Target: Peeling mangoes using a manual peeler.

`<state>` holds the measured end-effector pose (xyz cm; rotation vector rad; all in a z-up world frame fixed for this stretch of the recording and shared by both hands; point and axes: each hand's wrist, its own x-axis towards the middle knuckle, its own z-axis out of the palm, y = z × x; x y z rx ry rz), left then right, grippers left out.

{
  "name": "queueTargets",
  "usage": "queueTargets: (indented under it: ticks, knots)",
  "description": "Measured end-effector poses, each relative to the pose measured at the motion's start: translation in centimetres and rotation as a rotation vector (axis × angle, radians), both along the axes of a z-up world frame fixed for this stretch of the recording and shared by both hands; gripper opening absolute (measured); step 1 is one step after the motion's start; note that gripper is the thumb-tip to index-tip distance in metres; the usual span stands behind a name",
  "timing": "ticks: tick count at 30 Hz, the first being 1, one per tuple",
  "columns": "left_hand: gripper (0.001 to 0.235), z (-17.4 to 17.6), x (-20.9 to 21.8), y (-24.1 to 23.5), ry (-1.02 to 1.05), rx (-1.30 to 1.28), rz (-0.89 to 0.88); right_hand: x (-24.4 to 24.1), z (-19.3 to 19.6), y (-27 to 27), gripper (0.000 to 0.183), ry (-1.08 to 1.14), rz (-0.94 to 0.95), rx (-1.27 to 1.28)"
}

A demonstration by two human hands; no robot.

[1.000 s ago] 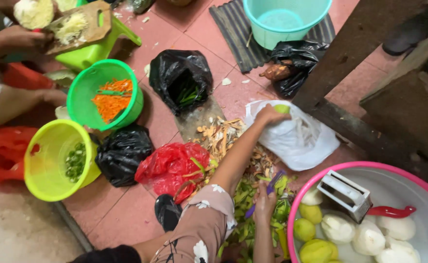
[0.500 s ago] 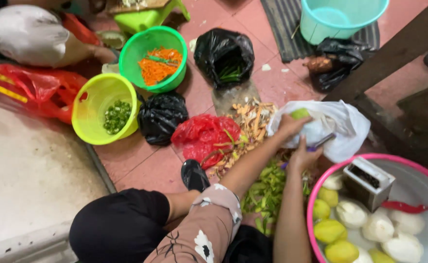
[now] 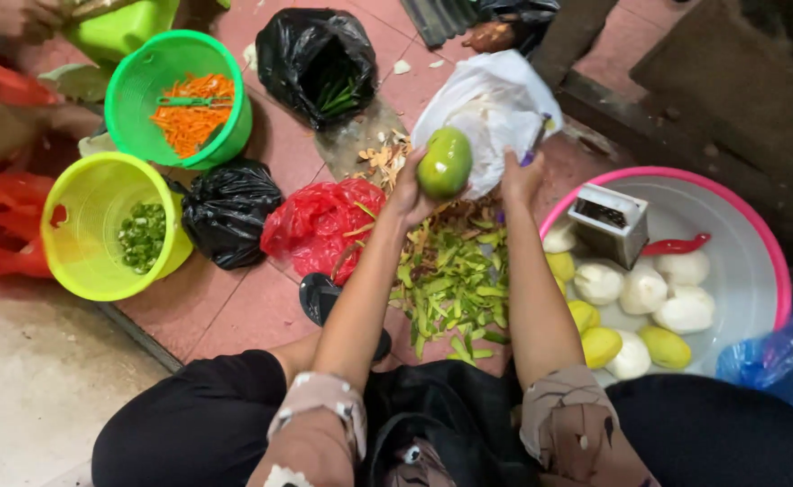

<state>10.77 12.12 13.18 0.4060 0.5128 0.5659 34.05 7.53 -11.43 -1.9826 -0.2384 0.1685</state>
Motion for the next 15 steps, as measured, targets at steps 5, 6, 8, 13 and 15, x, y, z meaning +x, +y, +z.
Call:
queueTargets:
  ticks: [5, 6, 8, 13, 15]
  knots:
    - [0.062, -3.5, -4.4, -3.9, -0.088, -0.001, 0.047, -1.4, 4.9, -2.0, 0.079, 0.167, 0.097, -0.122]
    - [0.064, -4.4, -5.6, -5.1, -0.043, -0.009, 0.065, -2.6, 5.6, -3.0, 0.071, 0.188, 0.103, -0.148]
    - [0.071, -9.0, -7.3, -5.4, -0.034, 0.034, 0.075, -5.6, 9.7, -4.3, 0.055, 0.208, 0.137, -0.078]
    - [0.062, -9.0, -8.1, -6.9, 0.028, 0.179, 0.127, -13.8, 17.3, -10.5, 0.029, 0.032, 0.312, 0.246]
    - [0.069, -16.9, -7.5, -6.6, 0.154, 0.0, 0.245, -14.4, 8.9, -14.2, 0.054, 0.38, 0.578, -0.424]
